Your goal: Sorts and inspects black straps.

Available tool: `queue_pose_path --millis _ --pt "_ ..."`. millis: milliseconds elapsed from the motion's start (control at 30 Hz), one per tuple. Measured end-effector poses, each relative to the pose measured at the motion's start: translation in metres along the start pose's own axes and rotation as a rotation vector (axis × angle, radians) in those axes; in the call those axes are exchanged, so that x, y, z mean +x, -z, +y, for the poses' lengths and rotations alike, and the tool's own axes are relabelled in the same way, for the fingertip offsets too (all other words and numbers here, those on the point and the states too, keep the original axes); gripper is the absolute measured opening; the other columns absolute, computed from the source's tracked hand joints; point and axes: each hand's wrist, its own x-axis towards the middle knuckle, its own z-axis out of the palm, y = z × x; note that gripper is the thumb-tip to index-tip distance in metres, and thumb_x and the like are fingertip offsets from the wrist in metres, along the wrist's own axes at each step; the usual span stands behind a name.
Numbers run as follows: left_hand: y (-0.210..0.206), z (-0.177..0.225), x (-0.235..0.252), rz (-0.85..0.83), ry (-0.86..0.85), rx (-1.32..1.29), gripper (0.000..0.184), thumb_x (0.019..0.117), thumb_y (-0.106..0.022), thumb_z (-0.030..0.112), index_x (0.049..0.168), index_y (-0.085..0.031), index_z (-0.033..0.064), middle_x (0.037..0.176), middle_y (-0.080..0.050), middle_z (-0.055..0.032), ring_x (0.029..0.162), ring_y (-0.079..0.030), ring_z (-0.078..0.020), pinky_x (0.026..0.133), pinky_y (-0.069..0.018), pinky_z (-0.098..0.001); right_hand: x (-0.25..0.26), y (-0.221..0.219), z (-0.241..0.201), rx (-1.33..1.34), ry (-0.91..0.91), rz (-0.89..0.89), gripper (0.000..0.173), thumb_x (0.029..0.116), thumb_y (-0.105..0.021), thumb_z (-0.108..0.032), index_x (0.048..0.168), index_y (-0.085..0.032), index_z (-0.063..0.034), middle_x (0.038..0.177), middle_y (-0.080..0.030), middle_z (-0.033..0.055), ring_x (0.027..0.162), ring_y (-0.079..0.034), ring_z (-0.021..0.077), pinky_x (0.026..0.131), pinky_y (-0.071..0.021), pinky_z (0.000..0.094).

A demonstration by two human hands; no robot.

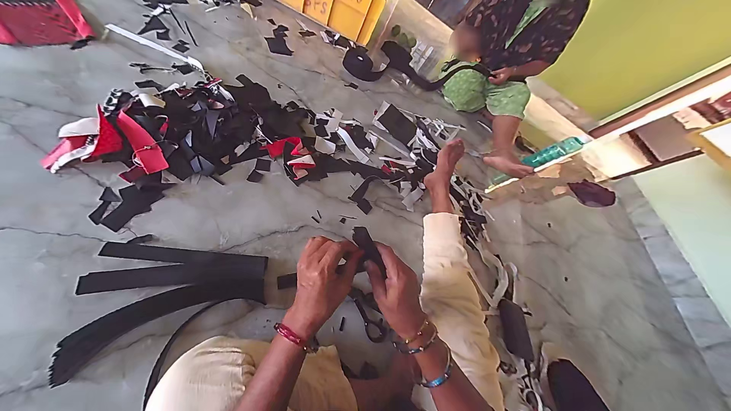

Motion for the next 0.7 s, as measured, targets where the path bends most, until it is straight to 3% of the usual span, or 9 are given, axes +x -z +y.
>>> queue_pose_path --millis 100,233,433,700 --pt "-0.0015 0.0001 -0.0007 0.009 -0.027 0.062 0.013 0.09 -0.069 0.017 0.085 -0.073 0.0056 0.077 -0.072 -0.0059 0.076 -0.066 -0.0184 0.076 -0.0503 -0.0283 0.0012 -0.0009 -0.0004 -0.002 -0.008 0.0 0.033 0.0969 -0.057 -0.017 0.113 -0.069 0.0088 0.097 -0.075 0.0167 0.077 -0.073 0.0208 0.065 -0.0586 0.0328" --pt "-0.0021 0.0003 -0.0004 0.024 -0.05 0.102 0.014 0.0934 -0.066 0.016 0.087 -0.072 0.0051 0.078 -0.07 -0.0079 0.08 -0.066 -0.0204 0.079 -0.0505 -0.0267 0.0024 -0.0005 -0.0011 -0.016 0.009 -0.001 0.033 0.0974 -0.057 -0.019 0.112 -0.069 0.0079 0.098 -0.075 0.0165 0.081 -0.074 0.0211 0.068 -0.0585 0.0331" --pt "-0.002 0.0005 -0.0001 0.007 -0.048 0.093 0.013 0.0971 -0.062 0.015 0.091 -0.068 0.0057 0.091 -0.067 -0.0134 0.091 -0.063 -0.0243 0.086 -0.0486 -0.0279 0.0018 0.0015 -0.002 -0.039 0.028 -0.021 0.034 0.0971 -0.058 -0.021 0.113 -0.069 0.0076 0.099 -0.075 0.0167 0.085 -0.075 0.023 0.07 -0.059 0.0352" --pt "-0.0025 0.0017 0.0002 0.002 -0.016 0.01 0.014 0.0988 -0.058 0.01 0.096 -0.068 0.0002 0.101 -0.071 -0.0172 0.099 -0.068 -0.0241 0.093 -0.0518 -0.0272 0.003 0.0016 -0.0033 -0.035 0.034 -0.021 0.035 0.0969 -0.06 -0.023 0.111 -0.07 0.0066 0.096 -0.075 0.0151 0.083 -0.074 0.0216 0.068 -0.0588 0.0346"
